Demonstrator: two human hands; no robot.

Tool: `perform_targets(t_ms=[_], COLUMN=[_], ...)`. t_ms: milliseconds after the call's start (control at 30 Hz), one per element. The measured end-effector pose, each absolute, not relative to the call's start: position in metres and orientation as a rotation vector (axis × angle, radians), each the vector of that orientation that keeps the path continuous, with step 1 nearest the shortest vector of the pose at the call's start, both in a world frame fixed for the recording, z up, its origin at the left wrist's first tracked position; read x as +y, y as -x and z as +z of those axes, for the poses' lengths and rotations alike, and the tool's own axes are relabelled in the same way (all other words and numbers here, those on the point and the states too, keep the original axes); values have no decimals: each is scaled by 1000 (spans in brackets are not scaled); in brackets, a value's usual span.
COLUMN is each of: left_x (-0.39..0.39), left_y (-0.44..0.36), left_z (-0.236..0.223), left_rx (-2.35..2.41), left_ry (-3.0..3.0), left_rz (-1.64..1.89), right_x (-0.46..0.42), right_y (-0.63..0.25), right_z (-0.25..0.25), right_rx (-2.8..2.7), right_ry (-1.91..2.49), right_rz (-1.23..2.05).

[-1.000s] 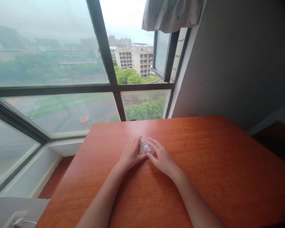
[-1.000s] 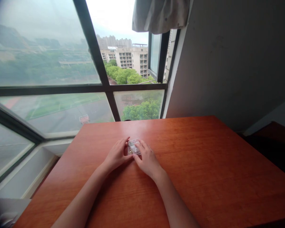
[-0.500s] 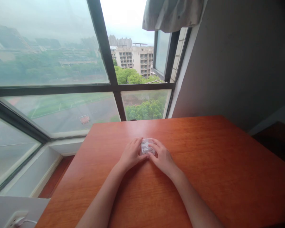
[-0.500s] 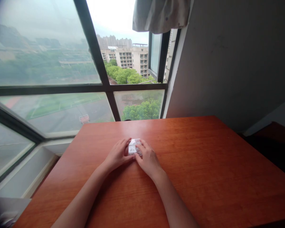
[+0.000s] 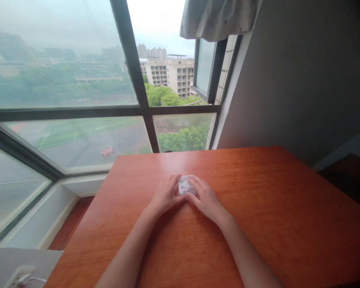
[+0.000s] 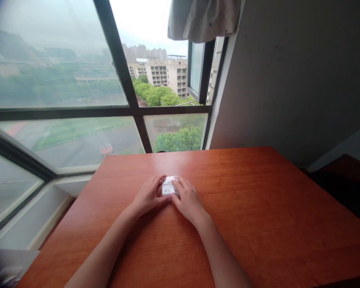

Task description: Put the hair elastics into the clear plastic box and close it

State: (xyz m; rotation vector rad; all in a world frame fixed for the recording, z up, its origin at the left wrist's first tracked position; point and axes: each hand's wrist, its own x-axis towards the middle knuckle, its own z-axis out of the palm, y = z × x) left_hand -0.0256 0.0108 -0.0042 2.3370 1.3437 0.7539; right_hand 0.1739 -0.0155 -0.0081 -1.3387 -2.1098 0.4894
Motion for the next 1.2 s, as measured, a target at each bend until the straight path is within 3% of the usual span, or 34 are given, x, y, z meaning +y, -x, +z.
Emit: perform_targets(t_ms=[1200], left_x=[14], left_y=[37], left_z=[1], left_rx=[1167], left_ry=[-2265], left_rz=[715], right_x=[-11], right_y=[-177], right_z=[-9], right_rx=[-2050], right_ry=[1340], right_rz=[546])
